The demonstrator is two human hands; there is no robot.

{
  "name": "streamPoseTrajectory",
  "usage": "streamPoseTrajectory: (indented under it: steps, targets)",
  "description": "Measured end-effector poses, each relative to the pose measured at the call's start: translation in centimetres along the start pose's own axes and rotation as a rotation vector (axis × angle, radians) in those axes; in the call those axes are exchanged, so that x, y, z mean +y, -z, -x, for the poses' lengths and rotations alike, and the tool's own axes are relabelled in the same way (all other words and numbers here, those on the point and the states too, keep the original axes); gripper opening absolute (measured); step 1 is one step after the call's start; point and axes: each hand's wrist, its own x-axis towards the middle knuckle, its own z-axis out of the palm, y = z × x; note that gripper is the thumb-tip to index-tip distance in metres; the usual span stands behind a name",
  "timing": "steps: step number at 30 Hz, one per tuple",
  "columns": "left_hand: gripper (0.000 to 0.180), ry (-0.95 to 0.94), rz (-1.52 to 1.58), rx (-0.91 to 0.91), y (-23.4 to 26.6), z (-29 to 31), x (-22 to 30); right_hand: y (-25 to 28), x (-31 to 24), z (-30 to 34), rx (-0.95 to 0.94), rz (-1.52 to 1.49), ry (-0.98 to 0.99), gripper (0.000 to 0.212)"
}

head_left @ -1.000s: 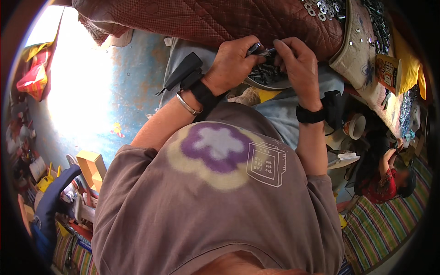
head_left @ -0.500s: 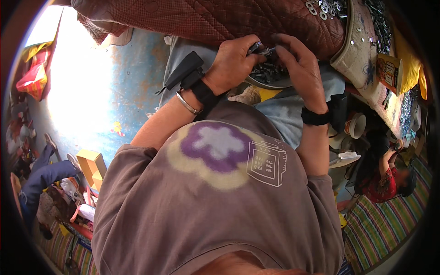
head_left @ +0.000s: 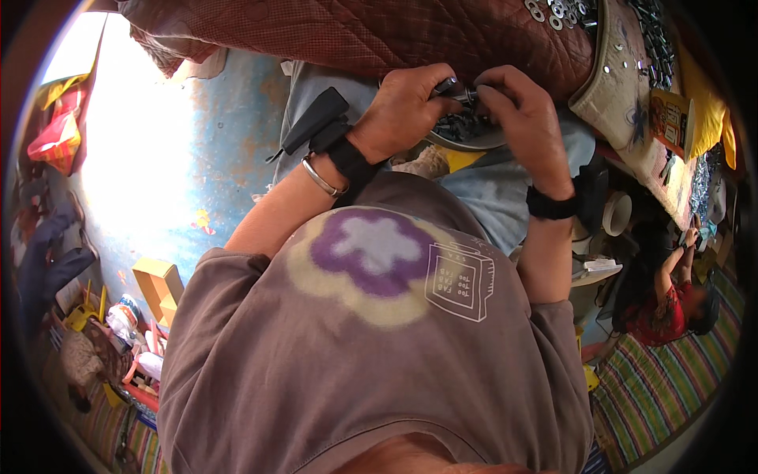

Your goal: Sorting and picking metal nuts, bolts, and washers from a table.

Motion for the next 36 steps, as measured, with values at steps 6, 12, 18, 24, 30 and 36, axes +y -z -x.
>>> streamPoseTrajectory:
  steps: [6, 12, 18, 24, 30, 36]
  targets:
    - [0.013, 0.004, -0.025, -0.008, 0.2, 0.0, -1.3, 0.3, -0.4, 0.8, 0.140, 0.105, 0.191, 0.012]
    - [0.011, 0.293, 0.347, -0.053, 1.0, -0.4, -0.8, 0.4, 1.6, -0.5, 0.190, -0.376, 0.077, 0.012]
    - [0.011, 0.253, 0.370, -0.058, 0.1, -0.1, -1.3, -2.9, 2.4, -1.0, 0.242, -0.467, 0.162, 0.010]
    - [0.010, 0.228, 0.304, -0.039, 0.0, 0.0, -1.0, -3.2, 1.9, -0.5, 0.244, -0.392, 0.132, 0.017]
    - [0.011, 0.216, 0.255, -0.046, 0.0, 0.1, -0.8, -1.8, 1.6, -0.1, 0.141, -0.122, 0.140, 0.013]
    - [0.012, 0.109, 0.094, -0.034, -0.4, 0.1, -0.9, -1.2, 1.6, -0.4, 0.141, 0.100, 0.064, 0.018]
